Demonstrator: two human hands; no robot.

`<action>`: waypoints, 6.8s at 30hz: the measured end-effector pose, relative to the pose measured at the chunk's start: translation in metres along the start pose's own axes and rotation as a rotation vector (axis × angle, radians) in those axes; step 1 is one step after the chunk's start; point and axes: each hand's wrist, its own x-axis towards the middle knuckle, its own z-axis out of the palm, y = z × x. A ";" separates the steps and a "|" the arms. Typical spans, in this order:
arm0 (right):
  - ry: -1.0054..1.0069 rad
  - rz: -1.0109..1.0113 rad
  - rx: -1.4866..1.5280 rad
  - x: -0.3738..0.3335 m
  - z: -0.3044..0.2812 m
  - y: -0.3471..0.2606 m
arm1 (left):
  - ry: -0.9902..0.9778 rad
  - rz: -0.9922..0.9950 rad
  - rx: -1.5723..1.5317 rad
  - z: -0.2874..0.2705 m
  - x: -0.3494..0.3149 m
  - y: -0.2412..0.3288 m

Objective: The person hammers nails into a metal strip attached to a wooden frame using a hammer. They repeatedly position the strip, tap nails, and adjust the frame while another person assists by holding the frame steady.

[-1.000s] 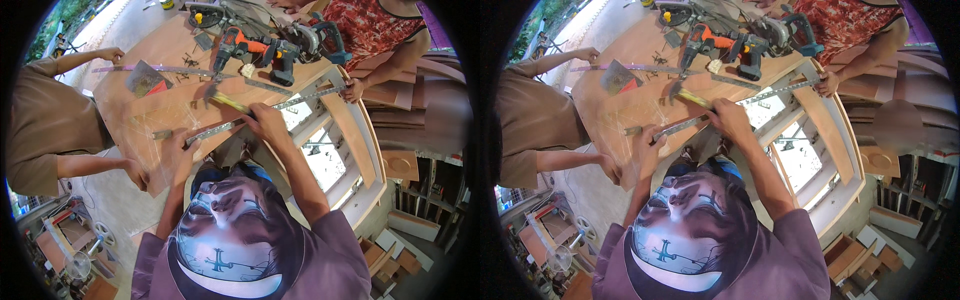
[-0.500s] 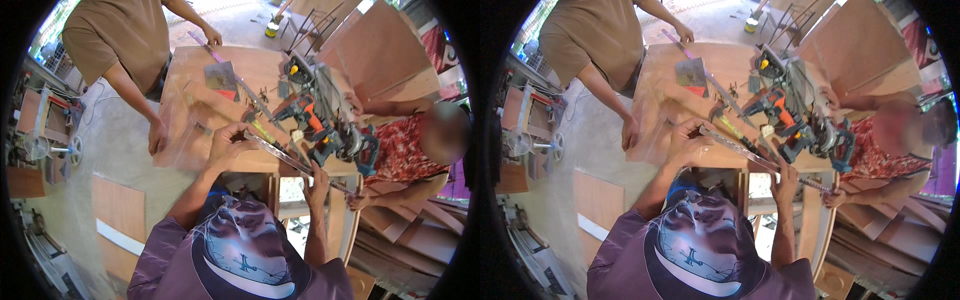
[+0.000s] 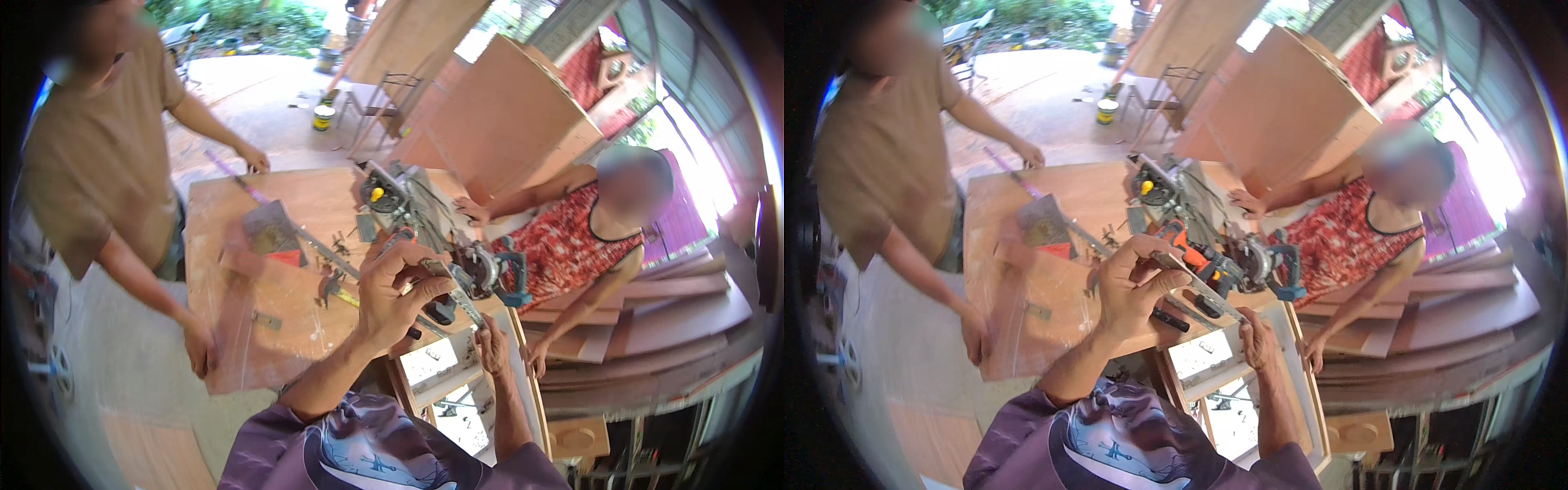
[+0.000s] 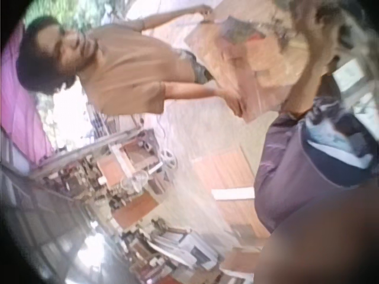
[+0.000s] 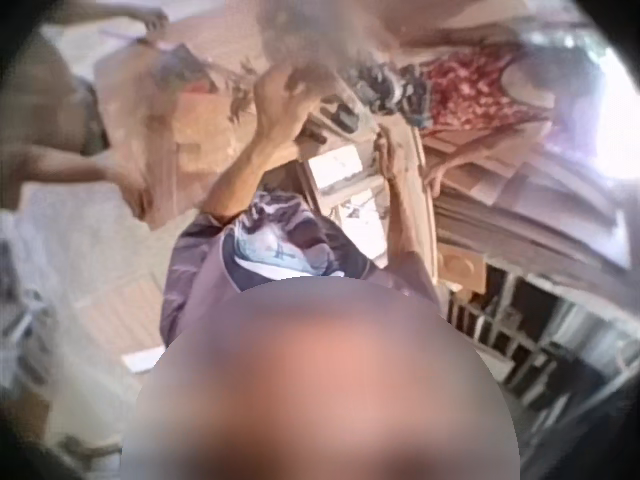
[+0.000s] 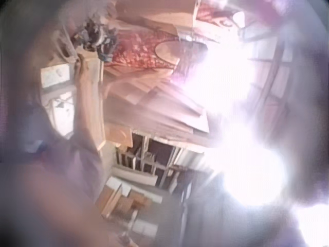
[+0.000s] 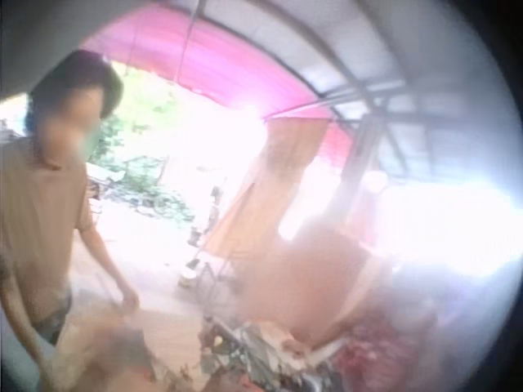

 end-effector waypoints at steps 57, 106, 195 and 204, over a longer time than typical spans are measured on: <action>0.268 0.386 -0.338 -0.160 0.026 -0.052 | -0.236 -0.271 -0.028 -0.066 -0.030 -0.072; 0.112 0.568 1.019 -0.290 -0.029 0.043 | -0.509 -0.824 -1.079 0.164 -0.103 -0.109; 0.030 0.695 1.116 -0.269 0.018 0.033 | -0.314 -1.221 -0.011 0.100 -0.251 -0.226; -0.152 0.655 0.306 -0.366 0.050 0.020 | 0.237 -0.982 0.157 -0.019 -0.212 -0.171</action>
